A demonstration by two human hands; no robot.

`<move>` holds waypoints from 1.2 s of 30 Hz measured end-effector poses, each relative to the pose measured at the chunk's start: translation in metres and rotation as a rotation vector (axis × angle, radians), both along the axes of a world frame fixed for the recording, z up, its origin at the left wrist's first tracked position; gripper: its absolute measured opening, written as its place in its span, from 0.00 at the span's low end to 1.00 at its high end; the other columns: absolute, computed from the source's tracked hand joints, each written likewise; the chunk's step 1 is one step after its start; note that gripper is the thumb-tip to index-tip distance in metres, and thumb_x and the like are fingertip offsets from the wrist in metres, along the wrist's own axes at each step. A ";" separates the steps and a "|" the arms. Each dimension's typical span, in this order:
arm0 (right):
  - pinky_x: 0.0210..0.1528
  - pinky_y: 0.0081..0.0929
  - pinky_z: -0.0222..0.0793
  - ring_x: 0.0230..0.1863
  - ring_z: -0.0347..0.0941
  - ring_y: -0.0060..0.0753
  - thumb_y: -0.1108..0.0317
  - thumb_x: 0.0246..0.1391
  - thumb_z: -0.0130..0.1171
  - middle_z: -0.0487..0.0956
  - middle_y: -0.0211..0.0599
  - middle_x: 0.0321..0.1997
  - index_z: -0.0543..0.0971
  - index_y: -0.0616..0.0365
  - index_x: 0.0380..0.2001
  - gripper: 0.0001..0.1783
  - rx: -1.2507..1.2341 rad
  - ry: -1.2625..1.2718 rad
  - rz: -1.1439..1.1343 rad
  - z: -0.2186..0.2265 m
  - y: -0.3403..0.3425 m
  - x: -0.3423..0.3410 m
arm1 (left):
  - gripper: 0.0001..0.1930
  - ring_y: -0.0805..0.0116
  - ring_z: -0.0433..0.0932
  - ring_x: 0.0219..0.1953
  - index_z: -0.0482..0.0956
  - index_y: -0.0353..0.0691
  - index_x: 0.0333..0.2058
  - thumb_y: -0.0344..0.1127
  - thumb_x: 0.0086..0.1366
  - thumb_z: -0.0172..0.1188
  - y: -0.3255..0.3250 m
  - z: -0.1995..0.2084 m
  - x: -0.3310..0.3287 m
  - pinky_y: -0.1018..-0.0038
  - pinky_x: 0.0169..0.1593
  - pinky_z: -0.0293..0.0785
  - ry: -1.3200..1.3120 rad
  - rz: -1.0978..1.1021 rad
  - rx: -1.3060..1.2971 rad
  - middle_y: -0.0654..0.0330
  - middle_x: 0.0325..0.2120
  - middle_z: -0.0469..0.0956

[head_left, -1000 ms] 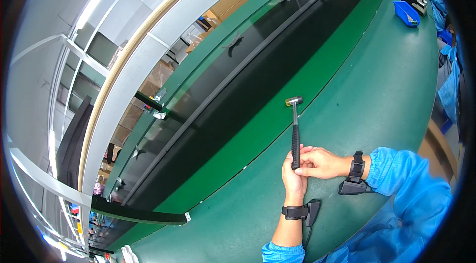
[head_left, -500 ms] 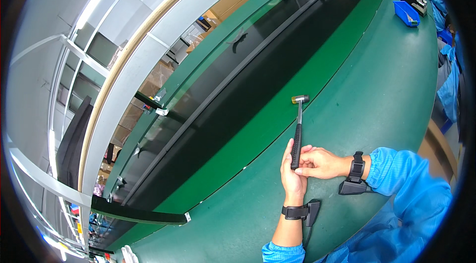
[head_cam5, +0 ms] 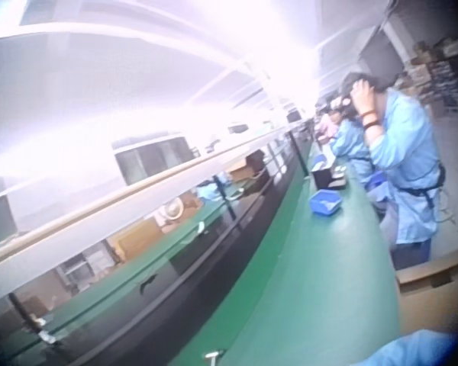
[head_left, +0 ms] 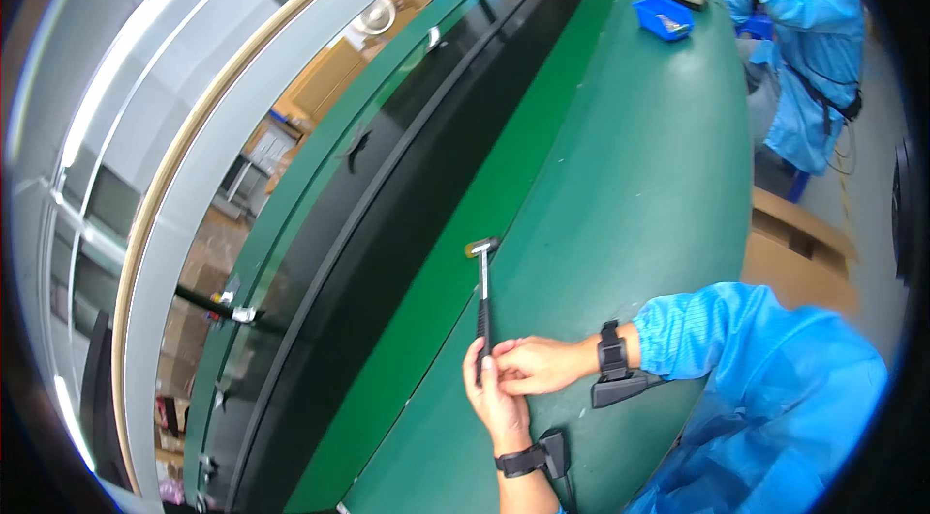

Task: Using a small hammer to fit or secure small white plastic components at a factory assembly line workstation.

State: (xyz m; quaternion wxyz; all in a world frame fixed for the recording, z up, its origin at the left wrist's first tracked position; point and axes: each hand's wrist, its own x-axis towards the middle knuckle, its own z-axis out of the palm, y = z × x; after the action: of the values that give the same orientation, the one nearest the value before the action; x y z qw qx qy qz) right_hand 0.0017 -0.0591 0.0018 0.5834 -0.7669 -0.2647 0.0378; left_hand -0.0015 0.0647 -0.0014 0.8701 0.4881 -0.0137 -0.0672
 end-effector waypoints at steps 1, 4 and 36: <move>0.36 0.38 0.72 0.34 0.77 0.45 0.62 0.52 0.54 0.78 0.43 0.32 0.75 0.62 0.35 0.14 0.018 0.005 -0.028 -0.010 -0.007 0.000 | 0.16 0.55 0.76 0.41 0.63 0.35 0.53 0.33 0.68 0.46 -0.009 -0.002 0.001 0.63 0.48 0.74 0.015 -0.017 0.032 0.44 0.37 0.76; 0.33 0.39 0.70 0.33 0.76 0.46 0.63 0.52 0.54 0.77 0.45 0.29 0.75 0.63 0.32 0.13 0.015 -0.040 -0.097 -0.018 -0.012 -0.004 | 0.17 0.57 0.76 0.40 0.62 0.35 0.54 0.33 0.68 0.46 -0.016 -0.005 -0.001 0.63 0.47 0.73 0.023 -0.013 0.096 0.45 0.36 0.75; 0.31 0.36 0.64 0.29 0.69 0.38 0.64 0.56 0.51 0.72 0.38 0.26 0.70 0.62 0.28 0.11 0.077 -0.064 -0.041 -0.002 -0.009 -0.010 | 0.18 0.59 0.72 0.44 0.64 0.35 0.54 0.36 0.68 0.46 -0.013 0.020 -0.012 0.67 0.49 0.71 0.058 -0.006 0.268 0.48 0.43 0.72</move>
State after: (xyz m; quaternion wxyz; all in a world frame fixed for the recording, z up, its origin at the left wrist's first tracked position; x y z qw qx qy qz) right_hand -0.0081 -0.0686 -0.0004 0.6045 -0.7499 -0.2686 -0.0091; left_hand -0.0137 0.0521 0.0183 0.7968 0.5979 0.0193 -0.0854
